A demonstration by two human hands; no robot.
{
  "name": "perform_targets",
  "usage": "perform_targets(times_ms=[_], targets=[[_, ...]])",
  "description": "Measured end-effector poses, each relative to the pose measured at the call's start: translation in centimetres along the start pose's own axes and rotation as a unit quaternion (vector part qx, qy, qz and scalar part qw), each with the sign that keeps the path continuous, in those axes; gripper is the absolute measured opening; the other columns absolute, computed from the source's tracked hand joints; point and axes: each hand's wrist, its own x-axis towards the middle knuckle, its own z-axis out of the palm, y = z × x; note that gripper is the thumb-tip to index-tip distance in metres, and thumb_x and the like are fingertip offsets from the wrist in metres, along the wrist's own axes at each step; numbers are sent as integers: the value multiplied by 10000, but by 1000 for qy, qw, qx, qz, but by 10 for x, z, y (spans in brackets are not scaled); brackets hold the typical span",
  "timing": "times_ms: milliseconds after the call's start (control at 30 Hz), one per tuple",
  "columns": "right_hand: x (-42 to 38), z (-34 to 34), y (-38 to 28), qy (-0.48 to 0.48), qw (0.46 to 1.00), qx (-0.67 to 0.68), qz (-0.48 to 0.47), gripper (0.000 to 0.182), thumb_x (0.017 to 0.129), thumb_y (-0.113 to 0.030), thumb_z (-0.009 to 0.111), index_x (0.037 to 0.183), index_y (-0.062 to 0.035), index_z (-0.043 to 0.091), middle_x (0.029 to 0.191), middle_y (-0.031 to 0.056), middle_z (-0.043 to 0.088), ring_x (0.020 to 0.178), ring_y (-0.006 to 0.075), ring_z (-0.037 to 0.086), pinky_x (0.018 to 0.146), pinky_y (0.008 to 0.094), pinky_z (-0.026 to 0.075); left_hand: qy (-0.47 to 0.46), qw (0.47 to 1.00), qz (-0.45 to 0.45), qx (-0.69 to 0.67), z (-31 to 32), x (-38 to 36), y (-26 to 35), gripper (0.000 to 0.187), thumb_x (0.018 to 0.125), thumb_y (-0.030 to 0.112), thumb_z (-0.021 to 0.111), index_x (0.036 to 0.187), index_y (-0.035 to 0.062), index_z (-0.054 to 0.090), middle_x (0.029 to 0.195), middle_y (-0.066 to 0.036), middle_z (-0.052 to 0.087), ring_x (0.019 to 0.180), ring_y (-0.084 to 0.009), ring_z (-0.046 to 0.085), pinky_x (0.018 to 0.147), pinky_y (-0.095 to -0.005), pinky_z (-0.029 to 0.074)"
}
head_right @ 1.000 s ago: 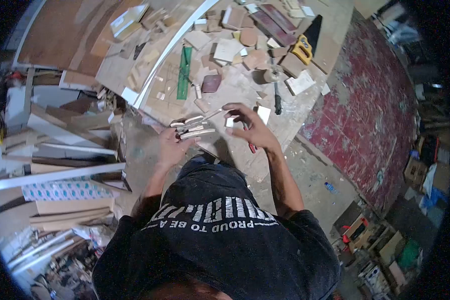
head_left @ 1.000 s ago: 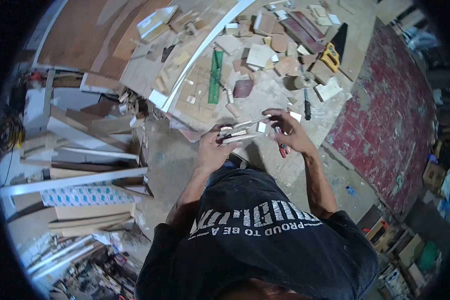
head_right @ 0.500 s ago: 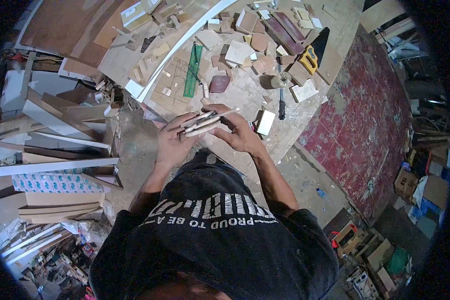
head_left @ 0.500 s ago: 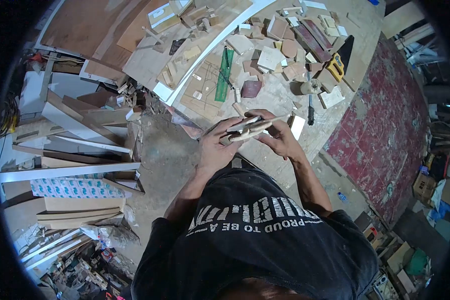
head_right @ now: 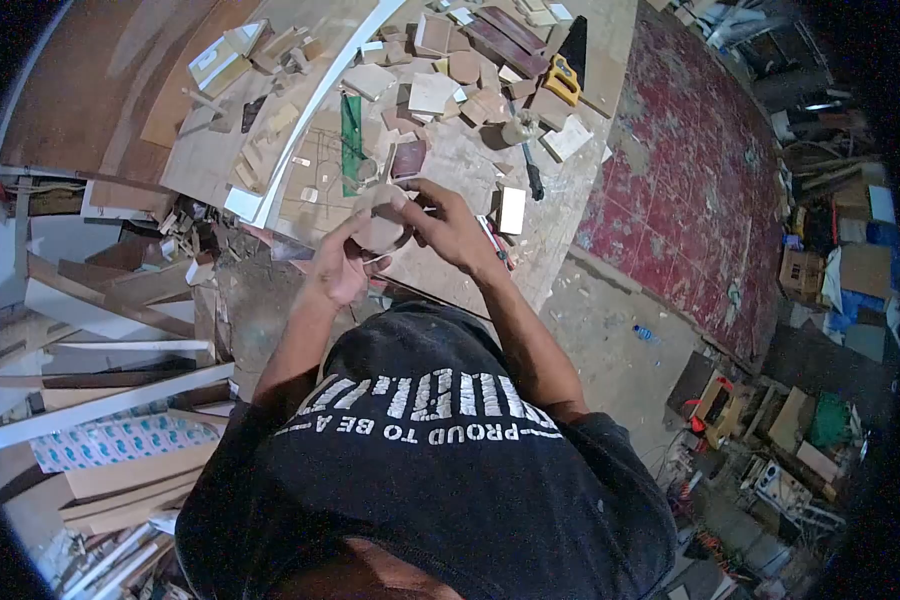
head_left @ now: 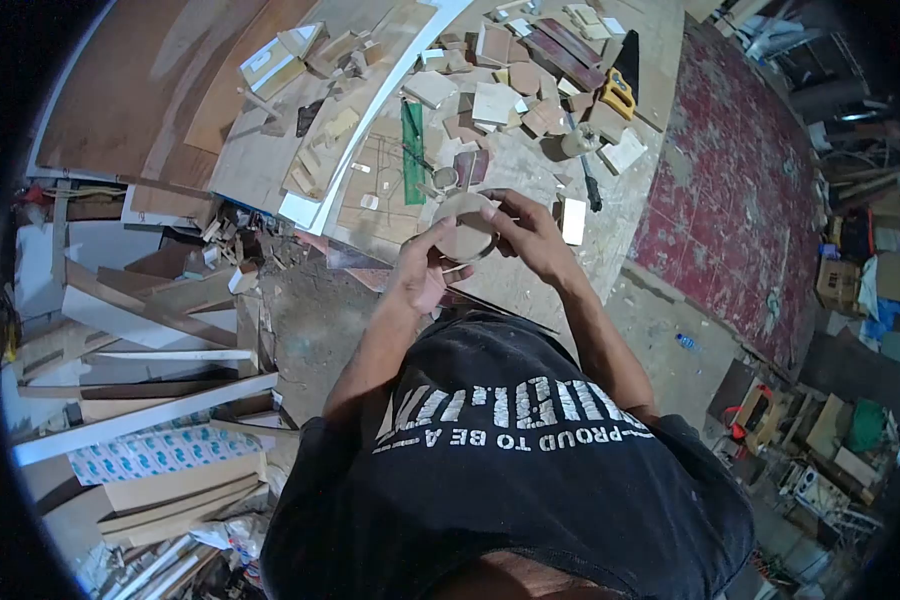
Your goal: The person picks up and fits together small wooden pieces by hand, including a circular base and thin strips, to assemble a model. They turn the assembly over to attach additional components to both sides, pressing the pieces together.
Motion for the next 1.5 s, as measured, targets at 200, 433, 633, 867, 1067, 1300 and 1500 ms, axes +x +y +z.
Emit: perform_targets(times_ms=[200,433,633,867,1067,1300,1500], targets=[[19,-1,-1,-21,993,110,28,344,986,-337,576,1130,-34,652,734,-10,550,571,66,489,471,231,360,-25,999,5,-29,-2,6,16,395,864,356,686,1151,93,620,993,-53,688,845,-170,678,643,-311,567],[24,5,-22,6,995,104,-7,325,975,-320,590,1109,-34,664,738,-4,557,547,70,478,444,231,341,-5,999,14,-39,4,6,34,347,874,326,686,1112,78,642,947,-56,706,771,-192,703,557,-250,559],[40,0,-30,-32,992,110,43,244,957,-267,606,1032,-40,657,640,-27,480,455,57,391,405,235,258,-48,998,26,-38,11,5,44,385,900,323,653,1149,30,629,955,-105,701,786,-231,710,532,-227,571],[39,-9,-25,-29,993,110,43,235,948,-278,603,951,-46,640,606,-19,493,442,69,412,400,249,267,-50,998,26,-37,17,7,39,401,924,313,623,1189,13,605,1012,-152,695,814,-250,717,528,-217,575],[14,-17,9,-66,995,76,22,390,918,-196,592,1274,-42,551,829,32,610,622,104,571,537,254,438,-27,992,73,104,6,4,13,389,894,231,669,1213,33,569,1083,-122,669,938,-224,686,770,-354,580],[-33,-7,92,-64,995,74,-36,466,894,-87,680,1279,-23,426,1084,138,604,843,186,651,752,316,529,-60,897,203,388,-30,22,-52,341,803,180,779,1048,-6,633,936,-64,679,826,-94,621,739,-264,512],[-47,-11,123,-90,994,60,-29,492,916,-84,664,1334,-32,410,1110,130,594,911,201,646,749,326,539,-40,889,231,393,-34,22,-83,367,758,222,823,979,-7,640,869,-42,671,763,-92,599,678,-272,501]])
